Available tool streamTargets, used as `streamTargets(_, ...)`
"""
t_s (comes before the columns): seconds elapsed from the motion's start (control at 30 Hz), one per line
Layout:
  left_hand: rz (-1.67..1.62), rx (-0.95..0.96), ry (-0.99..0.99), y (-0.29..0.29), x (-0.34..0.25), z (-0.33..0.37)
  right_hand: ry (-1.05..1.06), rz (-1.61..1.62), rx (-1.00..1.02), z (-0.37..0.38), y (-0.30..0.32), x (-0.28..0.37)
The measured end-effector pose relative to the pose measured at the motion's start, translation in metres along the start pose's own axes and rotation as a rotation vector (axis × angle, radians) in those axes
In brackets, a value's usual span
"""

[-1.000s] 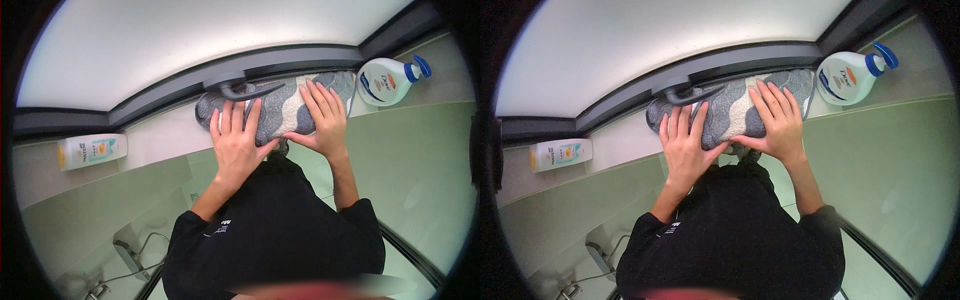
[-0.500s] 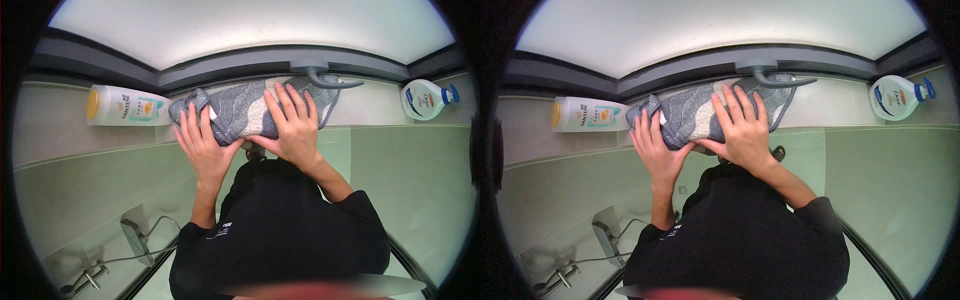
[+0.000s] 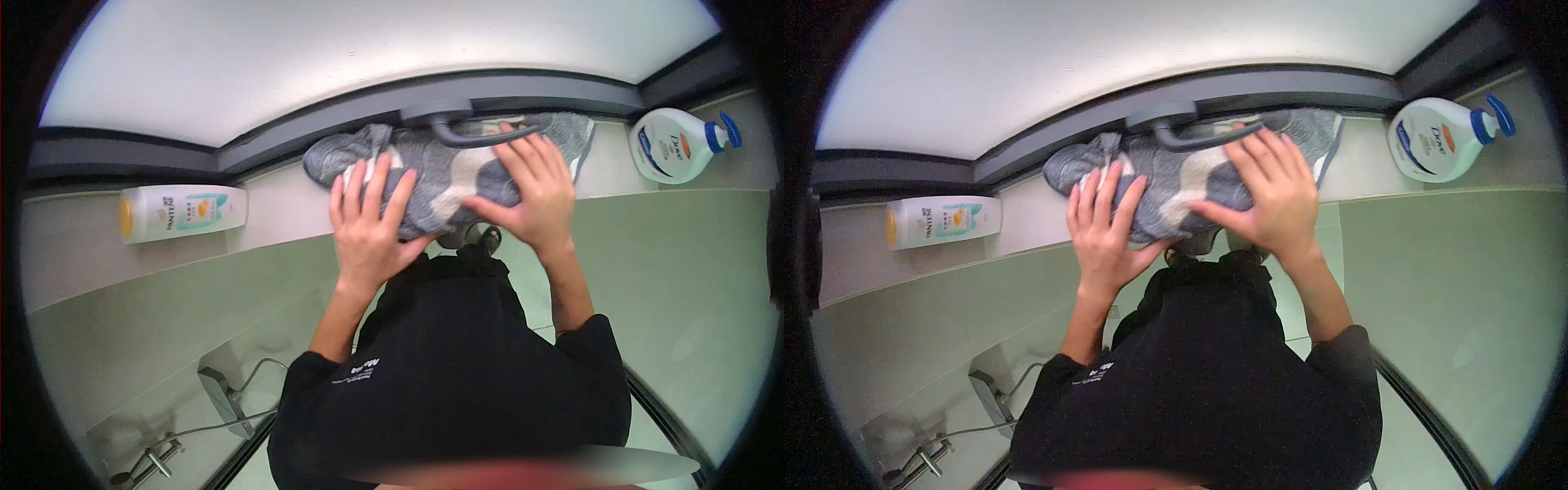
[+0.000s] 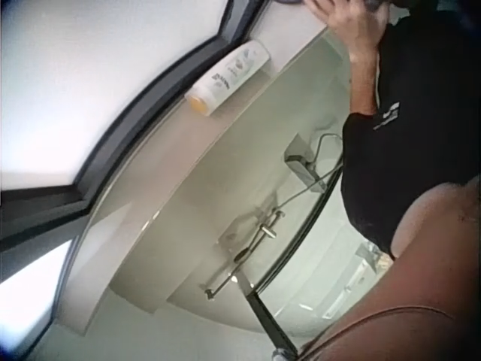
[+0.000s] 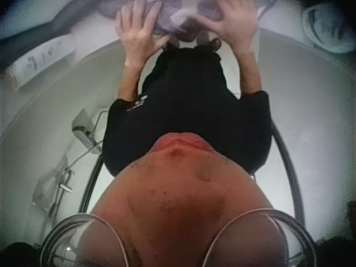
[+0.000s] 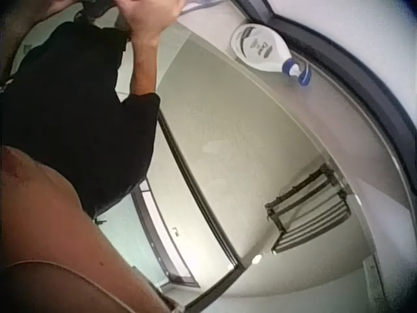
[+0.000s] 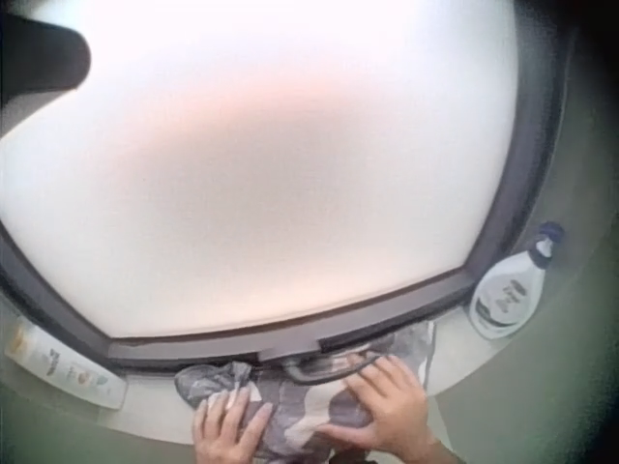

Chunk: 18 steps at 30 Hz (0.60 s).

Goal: Cleaning various surfaces in a bathroom including a sink, wall, and glass door.

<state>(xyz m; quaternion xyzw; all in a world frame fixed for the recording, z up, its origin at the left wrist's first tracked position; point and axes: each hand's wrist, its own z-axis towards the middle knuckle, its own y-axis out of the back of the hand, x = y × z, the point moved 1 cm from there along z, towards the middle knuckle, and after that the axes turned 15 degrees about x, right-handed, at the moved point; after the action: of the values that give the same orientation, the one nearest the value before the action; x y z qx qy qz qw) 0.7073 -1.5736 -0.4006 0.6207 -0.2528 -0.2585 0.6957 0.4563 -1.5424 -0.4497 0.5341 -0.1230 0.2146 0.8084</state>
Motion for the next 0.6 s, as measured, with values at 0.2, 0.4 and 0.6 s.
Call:
streamTargets(0.2,-0.106,-0.012,0.106,-0.009,-0.057,0.028,0.045,-0.021,-0.097,-0.040,0.019,-0.027)
streamTargets(0.4,-0.188,-0.122,0.146,-0.012,-0.056,0.032,0.125,-0.289,-0.009,-0.083,-0.005,-0.007)
streamTargets(0.6,-0.268,-0.119,0.177,0.015,-0.019,0.003,0.140,-0.195,-0.086,-0.041,0.025,0.013)
